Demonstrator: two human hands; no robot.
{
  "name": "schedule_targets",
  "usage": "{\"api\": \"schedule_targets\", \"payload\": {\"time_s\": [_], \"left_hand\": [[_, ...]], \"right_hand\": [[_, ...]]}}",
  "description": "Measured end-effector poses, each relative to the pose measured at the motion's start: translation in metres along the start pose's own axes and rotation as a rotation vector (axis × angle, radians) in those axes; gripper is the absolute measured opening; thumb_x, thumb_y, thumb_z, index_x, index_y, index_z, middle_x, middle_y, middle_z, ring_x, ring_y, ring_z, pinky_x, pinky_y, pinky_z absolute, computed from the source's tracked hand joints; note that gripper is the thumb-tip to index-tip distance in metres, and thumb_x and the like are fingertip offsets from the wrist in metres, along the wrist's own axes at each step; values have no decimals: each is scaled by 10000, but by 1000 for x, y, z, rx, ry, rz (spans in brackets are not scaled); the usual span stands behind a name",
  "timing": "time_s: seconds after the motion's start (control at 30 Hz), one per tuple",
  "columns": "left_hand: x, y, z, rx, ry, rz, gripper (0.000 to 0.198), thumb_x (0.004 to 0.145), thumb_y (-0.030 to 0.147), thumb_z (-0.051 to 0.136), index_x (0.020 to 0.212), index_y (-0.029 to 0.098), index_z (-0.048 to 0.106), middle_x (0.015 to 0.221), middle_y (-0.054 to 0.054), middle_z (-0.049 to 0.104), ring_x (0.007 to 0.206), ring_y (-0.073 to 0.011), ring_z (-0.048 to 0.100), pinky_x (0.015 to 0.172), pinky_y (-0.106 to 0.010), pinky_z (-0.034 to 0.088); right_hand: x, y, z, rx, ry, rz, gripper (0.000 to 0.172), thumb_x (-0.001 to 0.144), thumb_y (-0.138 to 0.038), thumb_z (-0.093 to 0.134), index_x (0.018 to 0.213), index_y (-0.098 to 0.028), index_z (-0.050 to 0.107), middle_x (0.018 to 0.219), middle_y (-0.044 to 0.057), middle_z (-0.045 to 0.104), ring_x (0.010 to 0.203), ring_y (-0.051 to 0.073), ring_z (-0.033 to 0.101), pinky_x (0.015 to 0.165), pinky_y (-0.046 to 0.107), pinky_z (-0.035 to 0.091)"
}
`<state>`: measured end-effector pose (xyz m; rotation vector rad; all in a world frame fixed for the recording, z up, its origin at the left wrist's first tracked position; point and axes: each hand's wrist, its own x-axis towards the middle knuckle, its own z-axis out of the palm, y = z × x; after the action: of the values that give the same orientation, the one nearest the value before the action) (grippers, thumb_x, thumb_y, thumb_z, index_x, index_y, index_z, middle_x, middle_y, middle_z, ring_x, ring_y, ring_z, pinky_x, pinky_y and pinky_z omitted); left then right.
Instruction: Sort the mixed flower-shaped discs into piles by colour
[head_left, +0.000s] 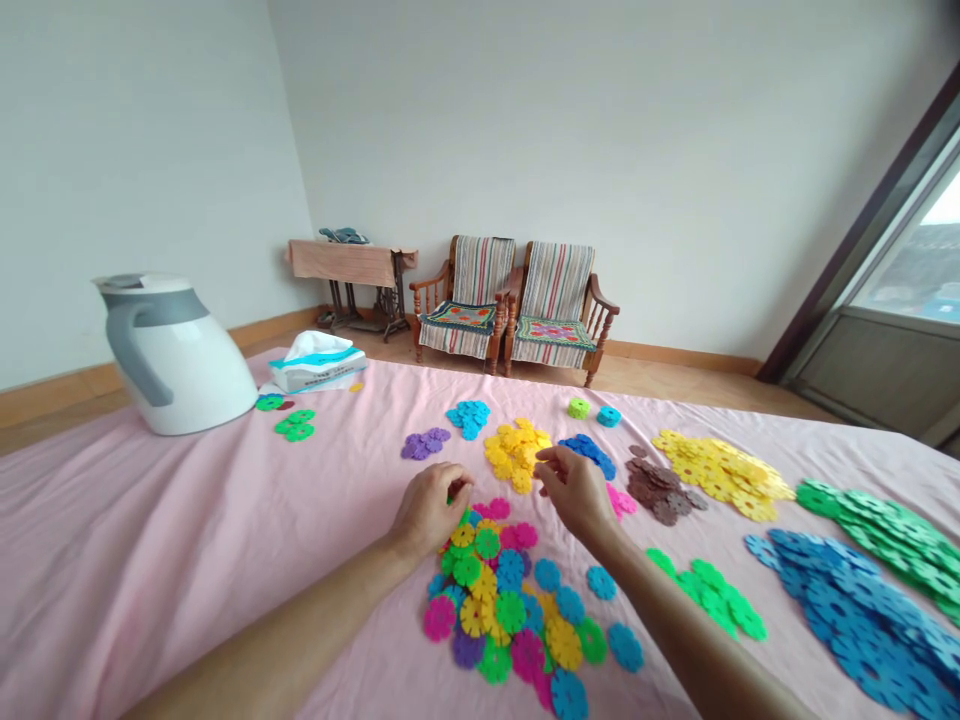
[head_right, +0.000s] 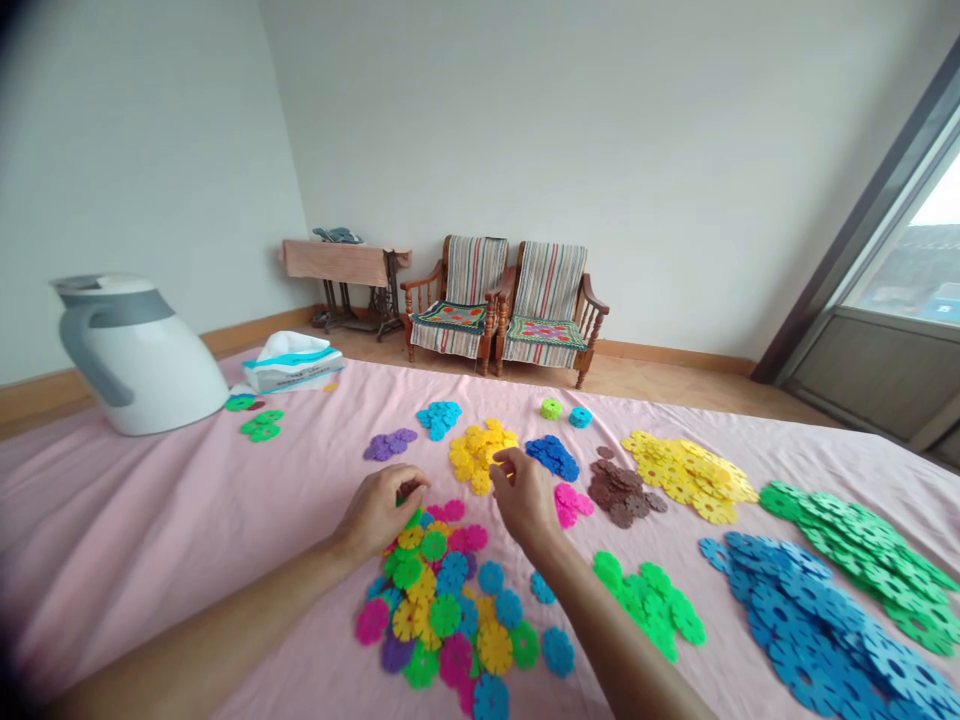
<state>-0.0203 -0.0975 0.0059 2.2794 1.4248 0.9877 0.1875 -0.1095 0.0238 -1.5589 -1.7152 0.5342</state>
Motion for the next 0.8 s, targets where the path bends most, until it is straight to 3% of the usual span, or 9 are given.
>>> {"api": "schedule_targets", "payload": {"time_s": [0.07,0.13,0.27,0.4,0.63,0.8], "left_hand": [[0,1,0,-19,-12,-7,153,756,151,490,745,181,639,726,-20,652,693,-153,590,635,-229,423],[0,0,1,-48,-29,-15,158,763,166,486,745,181,642,723,-21,655,690,-153,591,633,-227,425],[-1,-2,3,-125,-59,-29,167,751,162,483,761,183,648,726,-17,664,680,-152,595,632,-225,430],[-1,-3,4,-199,-69,-48,182,731,149,490,791,184,659,755,-18,677,698,-154,606,653,-227,441],[-1,-3,5,-220,-73,-34,165,739,168,503,774,182,664,731,-13,678,674,-151,612,632,-223,441],[-1,-2,5,-213,-82,-41,157,742,182,507,769,181,662,716,-12,673,670,-153,611,622,-223,437]], "right_hand": [[-9,-13,5,6,-101,-85,200,753,-162,487,821,-165,675,720,33,666,615,129,607,569,221,434],[-20,-26,7,2,-238,-204,256,683,-69,504,804,-191,694,760,20,664,680,123,598,631,215,436],[-32,-40,6,-63,-429,-384,429,644,-12,477,981,-196,667,881,45,621,830,151,567,758,252,426],[-33,-40,5,-86,-441,-373,359,652,-64,528,969,-181,651,871,43,587,830,163,545,752,257,421],[-34,-35,9,-58,-344,-320,201,651,-81,565,824,-176,606,826,15,588,786,143,525,709,242,407],[-31,-27,6,92,-399,-199,218,636,-50,558,816,-163,605,694,-23,585,646,102,524,569,194,386]]}}
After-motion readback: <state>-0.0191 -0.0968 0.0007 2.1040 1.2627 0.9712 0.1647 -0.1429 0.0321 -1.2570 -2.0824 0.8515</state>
